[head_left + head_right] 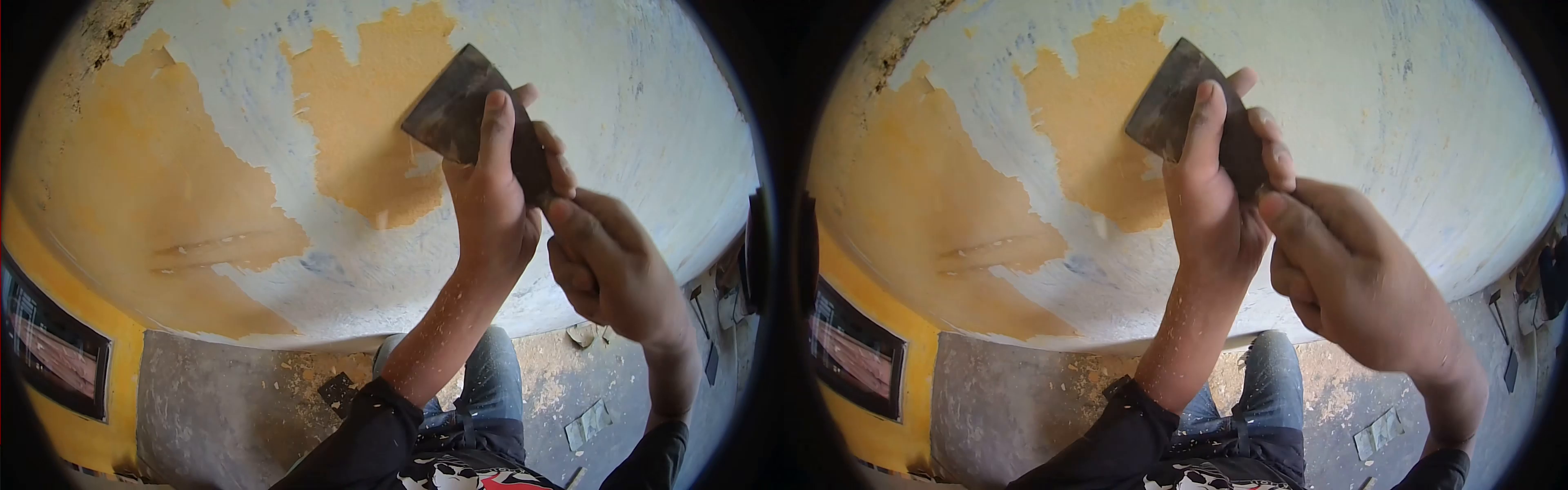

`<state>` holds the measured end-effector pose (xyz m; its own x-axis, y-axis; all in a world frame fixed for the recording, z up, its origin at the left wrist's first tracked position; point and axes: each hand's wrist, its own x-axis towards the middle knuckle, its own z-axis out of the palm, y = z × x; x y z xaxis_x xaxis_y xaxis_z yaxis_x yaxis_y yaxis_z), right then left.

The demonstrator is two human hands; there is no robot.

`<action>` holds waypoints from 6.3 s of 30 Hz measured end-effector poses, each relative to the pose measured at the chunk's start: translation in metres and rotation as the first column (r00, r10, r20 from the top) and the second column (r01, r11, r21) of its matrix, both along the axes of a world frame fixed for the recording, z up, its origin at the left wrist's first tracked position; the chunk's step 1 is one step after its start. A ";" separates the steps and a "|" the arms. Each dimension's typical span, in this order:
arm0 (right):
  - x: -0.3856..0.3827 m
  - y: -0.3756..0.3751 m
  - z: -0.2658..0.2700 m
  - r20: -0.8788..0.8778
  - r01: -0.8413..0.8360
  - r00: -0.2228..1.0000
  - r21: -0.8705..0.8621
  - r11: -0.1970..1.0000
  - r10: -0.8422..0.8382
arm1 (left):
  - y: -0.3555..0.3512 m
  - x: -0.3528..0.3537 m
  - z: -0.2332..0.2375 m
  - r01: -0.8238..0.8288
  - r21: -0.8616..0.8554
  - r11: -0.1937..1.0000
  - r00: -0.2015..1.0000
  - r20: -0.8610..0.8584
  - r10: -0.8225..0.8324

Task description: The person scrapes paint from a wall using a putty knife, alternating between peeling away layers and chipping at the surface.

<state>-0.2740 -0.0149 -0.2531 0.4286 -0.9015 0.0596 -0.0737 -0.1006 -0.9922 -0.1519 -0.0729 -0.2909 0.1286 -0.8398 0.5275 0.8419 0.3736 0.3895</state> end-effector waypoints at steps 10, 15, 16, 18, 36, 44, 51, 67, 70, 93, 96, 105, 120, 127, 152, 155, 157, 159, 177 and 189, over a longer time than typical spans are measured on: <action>0.018 0.008 0.020 -0.058 0.048 0.997 -0.030 0.998 -0.050 | 0.003 0.012 0.022 0.001 -0.001 1.000 0.999 -0.032 -0.001; 0.010 0.015 0.010 -0.001 0.165 0.986 0.043 0.985 -0.165 | 0.007 0.003 0.011 0.014 0.002 1.000 1.000 0.020 -0.014; 0.009 0.007 0.007 -0.079 0.053 0.995 -0.164 0.985 -0.066 | 0.001 0.003 0.008 0.020 -0.001 1.000 0.999 0.027 -0.020; 0.020 -0.007 0.016 -0.066 -0.029 0.998 -0.177 0.984 0.018 | -0.007 0.015 0.023 -0.022 -0.024 0.999 1.000 0.004 0.022; 0.005 0.003 0.029 -0.043 0.041 0.998 -0.005 0.999 -0.041 | 0.001 0.001 0.026 -0.020 -0.063 0.998 0.998 -0.061 0.016; 0.012 0.011 0.032 -0.029 0.032 0.999 -0.085 0.996 -0.035 | 0.002 0.006 0.030 -0.050 -0.062 0.997 0.988 -0.151 0.040; 0.013 0.003 0.035 -0.004 -0.043 0.999 -0.057 0.997 0.043 | 0.002 0.011 0.035 -0.028 -0.070 0.997 0.985 -0.173 0.015; -0.045 0.029 -0.014 -0.357 -0.389 0.920 -0.877 -0.282 -0.160 | 0.082 0.012 -0.003 0.443 0.167 0.881 0.894 -0.015 -0.447; -0.023 0.008 0.009 -0.401 -0.366 0.908 -0.899 -0.242 0.118 | 0.092 -0.001 0.009 0.417 0.238 0.877 0.871 0.169 -0.461; 0.011 -0.052 0.144 0.559 0.020 0.610 -0.720 0.694 0.562 | -0.033 0.002 0.125 -0.542 -0.775 -0.326 -0.469 -0.043 0.882; -0.004 -0.070 0.152 0.452 -0.076 0.564 -0.805 0.588 0.691 | -0.028 -0.004 0.128 -0.559 -0.764 -0.323 -0.449 -0.048 0.892; 0.015 -0.047 0.129 0.406 0.015 0.562 -0.876 0.482 0.720 | -0.033 -0.004 0.128 -0.570 -0.754 -0.327 -0.282 -0.195 0.940; 0.010 -0.057 0.140 0.459 0.146 0.636 -0.861 0.488 0.620 | -0.030 -0.009 0.140 -0.494 -0.857 -0.149 -0.358 0.045 0.932; 0.013 -0.048 0.143 0.523 0.147 0.619 -0.810 0.568 0.586 | -0.024 -0.007 0.141 -0.454 -0.883 -0.119 -0.398 0.082 0.914; 0.006 -0.062 0.118 0.329 -0.078 0.619 -0.877 0.473 0.713 | -0.027 -0.001 0.117 -0.467 -0.880 -0.090 -0.399 0.119 0.909; 0.017 -0.075 0.096 0.283 -0.076 0.673 -0.893 0.444 0.683 | -0.031 0.011 0.091 -0.518 -0.853 -0.062 -0.343 0.140 0.929; 0.006 -0.070 0.105 0.176 -0.117 0.706 -0.926 0.359 0.686 | -0.026 0.005 0.095 -0.522 -0.850 -0.069 -0.348 0.138 0.927; -0.008 -0.057 0.120 0.223 -0.115 0.643 -0.918 0.380 0.733 | -0.016 -0.002 0.119 -0.426 -0.899 -0.100 -0.365 0.070 0.928; 0.019 -0.063 0.112 0.379 0.094 0.740 -0.876 0.473 0.555 | -0.027 0.002 0.111 -0.514 -0.858 -0.018 -0.411 0.228 0.883; 0.009 -0.062 0.104 0.191 -0.112 0.716 -0.918 0.381 0.671 | -0.023 0.007 0.093 -0.521 -0.850 -0.079 -0.352 0.129 0.927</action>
<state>-0.2645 -0.0771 -0.1489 0.3670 -0.0175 0.9300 0.6419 -0.7189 -0.2668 -0.1445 -0.0958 -0.1979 -0.0184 -0.0072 0.9998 -0.7935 0.6085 -0.0102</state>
